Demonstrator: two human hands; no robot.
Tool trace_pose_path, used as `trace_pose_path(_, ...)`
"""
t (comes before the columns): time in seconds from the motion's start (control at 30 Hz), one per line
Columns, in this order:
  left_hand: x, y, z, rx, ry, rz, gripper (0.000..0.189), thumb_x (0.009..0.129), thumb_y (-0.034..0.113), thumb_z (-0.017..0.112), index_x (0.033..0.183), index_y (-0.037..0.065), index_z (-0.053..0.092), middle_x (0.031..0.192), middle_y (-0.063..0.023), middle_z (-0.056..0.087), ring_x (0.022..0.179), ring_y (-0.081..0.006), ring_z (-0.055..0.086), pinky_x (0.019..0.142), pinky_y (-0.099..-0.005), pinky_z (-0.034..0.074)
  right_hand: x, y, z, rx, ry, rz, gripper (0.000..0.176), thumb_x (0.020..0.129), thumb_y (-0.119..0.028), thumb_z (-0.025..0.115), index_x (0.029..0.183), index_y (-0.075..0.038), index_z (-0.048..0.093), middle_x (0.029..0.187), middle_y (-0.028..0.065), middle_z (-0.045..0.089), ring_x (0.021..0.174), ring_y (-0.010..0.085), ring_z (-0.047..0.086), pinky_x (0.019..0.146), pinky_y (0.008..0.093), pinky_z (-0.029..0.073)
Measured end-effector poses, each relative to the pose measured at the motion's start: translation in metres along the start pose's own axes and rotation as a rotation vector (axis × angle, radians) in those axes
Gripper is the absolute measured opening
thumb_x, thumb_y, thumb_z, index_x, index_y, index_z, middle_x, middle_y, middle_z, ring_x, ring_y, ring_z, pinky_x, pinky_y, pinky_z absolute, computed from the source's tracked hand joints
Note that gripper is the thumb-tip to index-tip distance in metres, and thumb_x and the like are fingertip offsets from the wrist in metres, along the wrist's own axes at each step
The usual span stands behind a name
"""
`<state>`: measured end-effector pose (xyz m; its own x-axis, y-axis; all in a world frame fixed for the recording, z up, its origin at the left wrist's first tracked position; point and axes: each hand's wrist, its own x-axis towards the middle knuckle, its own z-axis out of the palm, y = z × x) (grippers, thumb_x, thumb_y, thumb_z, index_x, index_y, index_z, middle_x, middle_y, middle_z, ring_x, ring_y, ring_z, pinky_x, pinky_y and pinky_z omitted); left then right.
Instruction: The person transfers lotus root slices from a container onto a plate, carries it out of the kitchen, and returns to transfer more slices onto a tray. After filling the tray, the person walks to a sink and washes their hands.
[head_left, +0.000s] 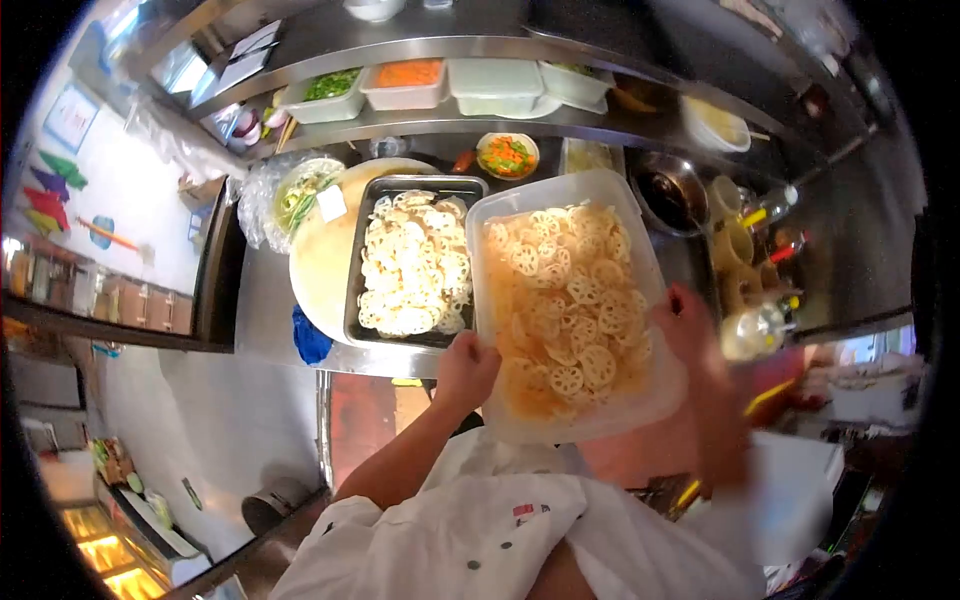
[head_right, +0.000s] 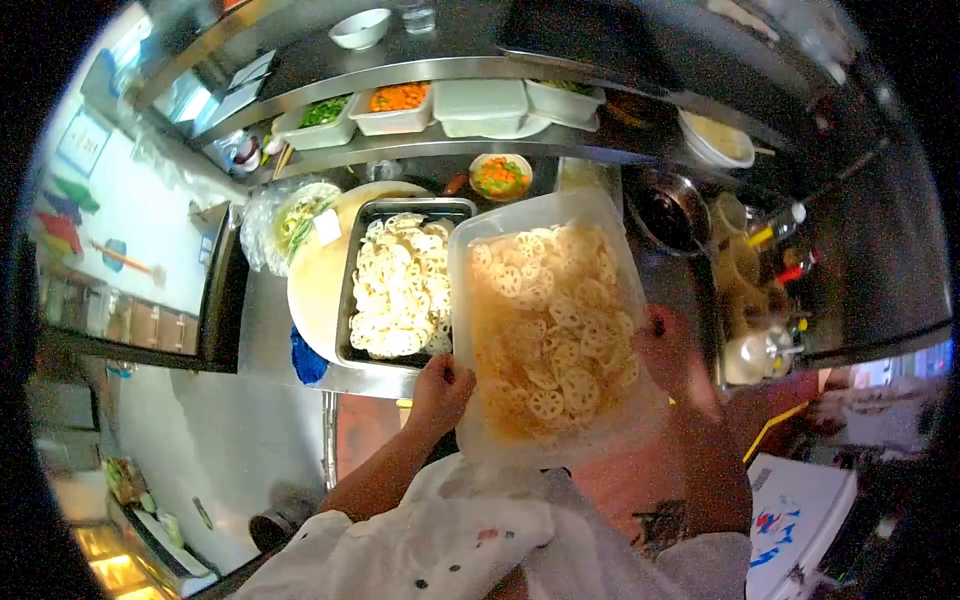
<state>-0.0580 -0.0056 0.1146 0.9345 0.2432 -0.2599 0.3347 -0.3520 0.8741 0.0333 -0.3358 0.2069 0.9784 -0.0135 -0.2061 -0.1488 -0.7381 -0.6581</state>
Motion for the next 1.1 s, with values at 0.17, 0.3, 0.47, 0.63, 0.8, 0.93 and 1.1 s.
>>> trace_pose_path(0.17,0.005,0.001,-0.017,-0.063,0.016,0.018,0.024,0.084,0.024,0.065,0.087,0.001,0.059,0.071,-0.0177,0.061,0.069,-0.0351,0.063,0.065,-0.0428,0.049,0.025,-0.012,0.007,-0.036,0.019,-0.110,0.016,0.079,-0.011,0.061,0.087,0.002,0.056,0.075,0.0105,0.057,0.069,0.0186,0.047,0.065,0.0382,0.044)
trace_pose_path(0.3,0.013,0.005,-0.022,-0.126,0.042,0.000,0.025,0.084,0.024,0.066,0.086,0.000,0.058,0.071,-0.0172,0.062,0.068,-0.0326,0.063,0.065,-0.0423,0.050,0.056,0.000,0.005,-0.122,0.027,-0.148,0.016,0.078,-0.012,0.062,0.084,0.001,0.055,0.073,0.0108,0.054,0.069,0.0190,0.046,0.063,0.0384,0.042)
trace_pose_path(0.47,0.013,0.007,-0.030,-0.189,0.007,-0.024,0.023,0.089,0.020,0.066,0.093,-0.001,0.058,0.074,-0.0051,0.057,0.068,-0.0137,0.053,0.064,-0.0322,0.046,0.073,-0.022,-0.004,-0.097,-0.017,-0.215,0.017,0.076,-0.013,0.063,0.078,-0.003,0.049,0.069,0.0076,0.046,0.067,0.0173,0.042,0.062,0.0361,0.039)
trace_pose_path(0.63,0.015,-0.003,-0.018,-0.329,0.108,-0.025,0.027,0.084,0.024,0.068,0.087,-0.001,0.058,0.071,-0.0167,0.064,0.065,-0.0286,0.063,0.065,-0.0397,0.050,0.082,-0.053,-0.008,-0.055,-0.082,-0.201,0.018,0.077,-0.014,0.063,0.077,-0.004,0.048,0.069,0.0042,0.046,0.068,0.0154,0.043,0.062,0.0348,0.039)
trace_pose_path(0.8,0.006,-0.007,-0.009,-0.343,0.168,-0.025,0.027,0.085,0.024,0.068,0.087,-0.001,0.058,0.071,-0.0163,0.064,0.065,-0.0285,0.063,0.065,-0.0399,0.050,0.086,-0.069,-0.007,-0.097,-0.110,-0.244,0.018,0.083,-0.015,0.063,0.078,-0.004,0.050,0.071,0.0041,0.050,0.069,0.0142,0.044,0.063,0.0337,0.040)
trace_pose_path(0.93,-0.008,-0.008,0.001,-0.348,0.175,-0.051,0.029,0.086,0.026,0.067,0.088,-0.001,0.058,0.072,-0.0156,0.064,0.065,-0.0276,0.063,0.064,-0.0389,0.050,0.079,-0.087,-0.008,-0.115,-0.159,-0.235,0.016,0.085,-0.015,0.062,0.080,-0.003,0.053,0.073,0.0047,0.052,0.071,0.0142,0.046,0.065,0.0339,0.042)
trace_pose_path(1.1,-0.031,-0.002,0.007,-0.350,0.189,-0.084,0.030,0.086,0.028,0.067,0.089,-0.001,0.059,0.072,-0.0160,0.064,0.067,-0.0282,0.064,0.065,-0.0393,0.050,0.080,-0.090,-0.013,-0.257,-0.171,-0.294,0.015,0.087,-0.015,0.061,0.084,0.000,0.057,0.075,0.0063,0.056,0.074,0.0142,0.051,0.067,0.0345,0.045)
